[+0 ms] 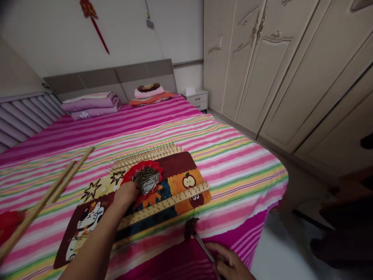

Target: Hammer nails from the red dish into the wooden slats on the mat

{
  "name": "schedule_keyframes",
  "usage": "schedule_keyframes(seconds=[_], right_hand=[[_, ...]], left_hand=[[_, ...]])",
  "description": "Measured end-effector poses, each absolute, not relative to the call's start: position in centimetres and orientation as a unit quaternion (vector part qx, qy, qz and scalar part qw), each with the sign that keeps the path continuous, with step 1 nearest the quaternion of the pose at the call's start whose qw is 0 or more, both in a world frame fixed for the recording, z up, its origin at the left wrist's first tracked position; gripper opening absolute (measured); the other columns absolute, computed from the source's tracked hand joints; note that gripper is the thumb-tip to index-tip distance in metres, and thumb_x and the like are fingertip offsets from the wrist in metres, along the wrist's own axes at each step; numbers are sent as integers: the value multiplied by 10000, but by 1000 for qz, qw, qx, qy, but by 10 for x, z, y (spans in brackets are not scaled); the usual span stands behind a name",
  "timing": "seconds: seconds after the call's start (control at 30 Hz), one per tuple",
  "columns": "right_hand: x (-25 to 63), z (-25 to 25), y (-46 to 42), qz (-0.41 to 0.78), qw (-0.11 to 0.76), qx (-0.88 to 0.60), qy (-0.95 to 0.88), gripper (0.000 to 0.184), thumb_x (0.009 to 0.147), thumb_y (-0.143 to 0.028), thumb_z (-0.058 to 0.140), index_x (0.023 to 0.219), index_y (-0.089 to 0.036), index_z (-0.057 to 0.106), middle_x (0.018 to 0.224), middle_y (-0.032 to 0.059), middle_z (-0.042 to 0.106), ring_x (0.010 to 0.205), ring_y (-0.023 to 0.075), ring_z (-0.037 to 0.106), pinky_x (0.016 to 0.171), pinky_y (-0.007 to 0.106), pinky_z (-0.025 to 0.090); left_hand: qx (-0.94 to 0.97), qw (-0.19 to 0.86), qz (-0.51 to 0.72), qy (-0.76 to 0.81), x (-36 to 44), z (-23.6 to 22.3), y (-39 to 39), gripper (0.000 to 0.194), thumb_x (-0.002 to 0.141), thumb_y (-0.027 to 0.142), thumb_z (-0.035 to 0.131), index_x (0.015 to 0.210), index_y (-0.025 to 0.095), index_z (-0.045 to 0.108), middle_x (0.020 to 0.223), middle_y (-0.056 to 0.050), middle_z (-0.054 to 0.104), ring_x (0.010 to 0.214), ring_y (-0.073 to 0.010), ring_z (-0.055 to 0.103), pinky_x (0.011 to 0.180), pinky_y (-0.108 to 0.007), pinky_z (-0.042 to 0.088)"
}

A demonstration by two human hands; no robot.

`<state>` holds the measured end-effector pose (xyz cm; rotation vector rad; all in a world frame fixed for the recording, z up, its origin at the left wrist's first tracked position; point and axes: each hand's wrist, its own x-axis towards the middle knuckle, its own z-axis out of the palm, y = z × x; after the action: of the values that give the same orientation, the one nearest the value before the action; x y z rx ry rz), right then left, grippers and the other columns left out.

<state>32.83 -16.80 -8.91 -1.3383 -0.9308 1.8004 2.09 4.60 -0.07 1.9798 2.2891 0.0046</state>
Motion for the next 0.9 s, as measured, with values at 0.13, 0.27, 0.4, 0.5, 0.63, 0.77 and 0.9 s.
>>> schedule_keyframes(seconds=[0.13,0.27,0.4,0.5,0.63,0.77,0.9], right_hand=[[329,-88,-166,700,346,-513,-356,389,685,-306,585,1049,-211,680,501,-77,406,414,74,274,417,196,187],[330,-85,-168,704,341,-508,-360,399,700,-341,580,1064,-205,671,494,-79,419,404,78,301,409,200,212],[330,-81,-169,689,352,-515,-370,412,715,-346,561,1086,-192,655,491,-79,453,403,85,345,407,199,243],[329,-79,-168,692,342,-516,-373,447,714,-329,546,1129,-187,633,487,-86,451,390,83,361,398,195,257],[329,-80,-168,690,330,-526,-373,460,727,-326,526,1158,-184,600,485,-92,464,369,70,355,383,188,243],[329,-82,-170,687,326,-534,-369,456,719,-305,514,1153,-178,579,485,-99,470,365,64,354,381,184,249],[329,-84,-171,689,336,-533,-358,446,705,-285,521,1132,-172,578,482,-100,480,362,65,358,382,186,270]], left_hand=[[660,61,12,749,17,5,46,139,630,146,536,610,214,656,678,-94,694,685,-216,646,606,-277,427],[650,80,92,750,10,21,34,127,676,209,527,593,221,623,601,-37,658,595,-169,594,576,-257,406],[558,253,340,714,12,37,-4,189,645,384,605,691,204,638,586,1,636,502,-132,534,493,-242,408],[465,385,453,656,23,39,-39,395,509,472,723,752,171,642,610,-8,649,536,-139,575,489,-249,462],[385,444,468,660,39,17,-69,466,424,472,781,735,148,659,641,-32,675,583,-151,615,519,-262,513],[366,415,485,677,54,-15,-75,419,493,482,741,749,156,673,683,-34,693,637,-156,634,564,-265,534],[367,375,487,698,66,-36,-73,392,565,475,701,808,168,682,704,-33,701,631,-155,628,535,-257,511]])
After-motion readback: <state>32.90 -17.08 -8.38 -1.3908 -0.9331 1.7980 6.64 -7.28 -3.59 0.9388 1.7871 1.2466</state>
